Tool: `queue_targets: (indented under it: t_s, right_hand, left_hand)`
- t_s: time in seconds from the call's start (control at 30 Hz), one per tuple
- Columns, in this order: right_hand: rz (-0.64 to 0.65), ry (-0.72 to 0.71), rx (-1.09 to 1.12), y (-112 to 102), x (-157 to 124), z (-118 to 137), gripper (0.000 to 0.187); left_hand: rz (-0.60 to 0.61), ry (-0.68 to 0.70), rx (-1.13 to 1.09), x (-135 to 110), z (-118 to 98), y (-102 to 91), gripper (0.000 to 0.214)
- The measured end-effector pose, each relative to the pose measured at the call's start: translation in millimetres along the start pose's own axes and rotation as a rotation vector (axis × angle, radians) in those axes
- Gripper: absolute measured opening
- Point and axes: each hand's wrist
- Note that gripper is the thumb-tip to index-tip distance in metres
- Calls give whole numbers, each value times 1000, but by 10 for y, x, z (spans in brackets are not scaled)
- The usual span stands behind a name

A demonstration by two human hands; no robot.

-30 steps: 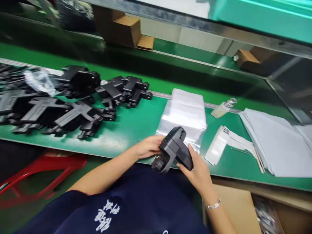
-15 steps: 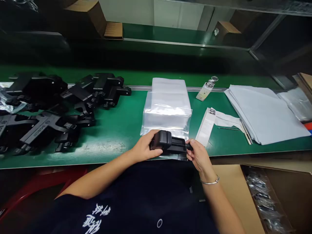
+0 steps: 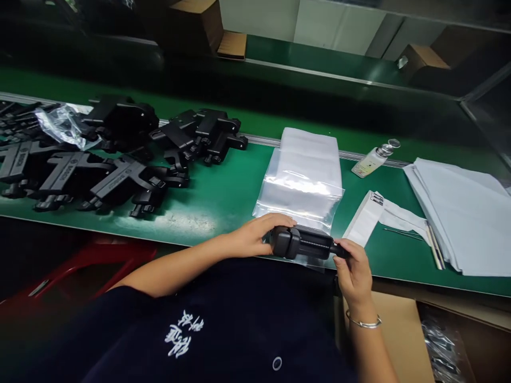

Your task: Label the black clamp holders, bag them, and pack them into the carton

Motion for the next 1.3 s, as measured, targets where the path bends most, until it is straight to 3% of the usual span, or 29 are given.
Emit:
queue_targets:
  t_s: [0.07, 0.13, 0.23, 0.3, 0.37, 0.43, 0.53, 0.6, 0.67, 0.73, 0.8, 0.87, 0.93, 1.0, 1.1, 1.3]
  right_hand:
    - [0, -2, 2, 36, -2, 24, 39]
    - [5, -22, -24, 47, 31, 68, 40]
    - [54, -173, -158, 33, 144, 160, 39]
    - [100, -340, -255, 38, 235, 235, 32]
    - [148, -392, -238, 80, 316, 317, 23]
    - [204, -181, -68, 158, 381, 395, 21]
    - [343, 448, 394, 298, 481, 471, 27]
    - [467, 834, 715, 370, 559, 481, 34]
    - [577, 1086, 940, 414, 630, 467, 39]
    - [632, 1196, 1047, 435, 673, 448, 42]
    - [610, 1203, 1095, 447, 682, 440, 46]
    - [513, 1140, 1102, 459, 661, 450, 53]
    - [353, 995, 1010, 478, 623, 473, 61]
    - [223, 811, 801, 507, 578, 505, 57]
    - [156, 632, 564, 563, 512, 558, 37]
    - [80, 661, 610, 635, 450, 559, 27]
  left_hand:
    - [-1, 71, 29, -44, 7, -36, 44]
    - [-16, 55, 22, -87, 7, -65, 43]
    - [-71, -110, -74, -159, 4, -98, 54]
    - [-162, -218, -206, -211, 24, -107, 69]
    - [-276, -252, -314, -269, 60, -114, 79]
    - [-366, -229, -301, -334, 98, -140, 80]
    - [-388, -86, -60, -430, 135, -239, 71]
    - [-314, 141, 130, -478, 146, -326, 67]
    - [-231, 374, 267, -510, 147, -397, 66]
    - [-197, 468, 317, -534, 139, -432, 66]
    - [-230, 380, 261, -553, 132, -422, 63]
    - [-363, 174, 122, -561, 131, -366, 59]
    - [-547, -38, -80, -544, 139, -277, 58]
    - [-676, -185, -320, -500, 144, -178, 60]
    - [-716, -305, -629, -411, 127, -62, 65]
    - [-712, -378, -830, -303, 70, -3, 66]
Point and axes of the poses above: each hand's wrist, its own x-axis towards the middle knuckle, its own y-axis out of the palm, z = x × y, and after that the axes turned 1 degree about -y, right-handed
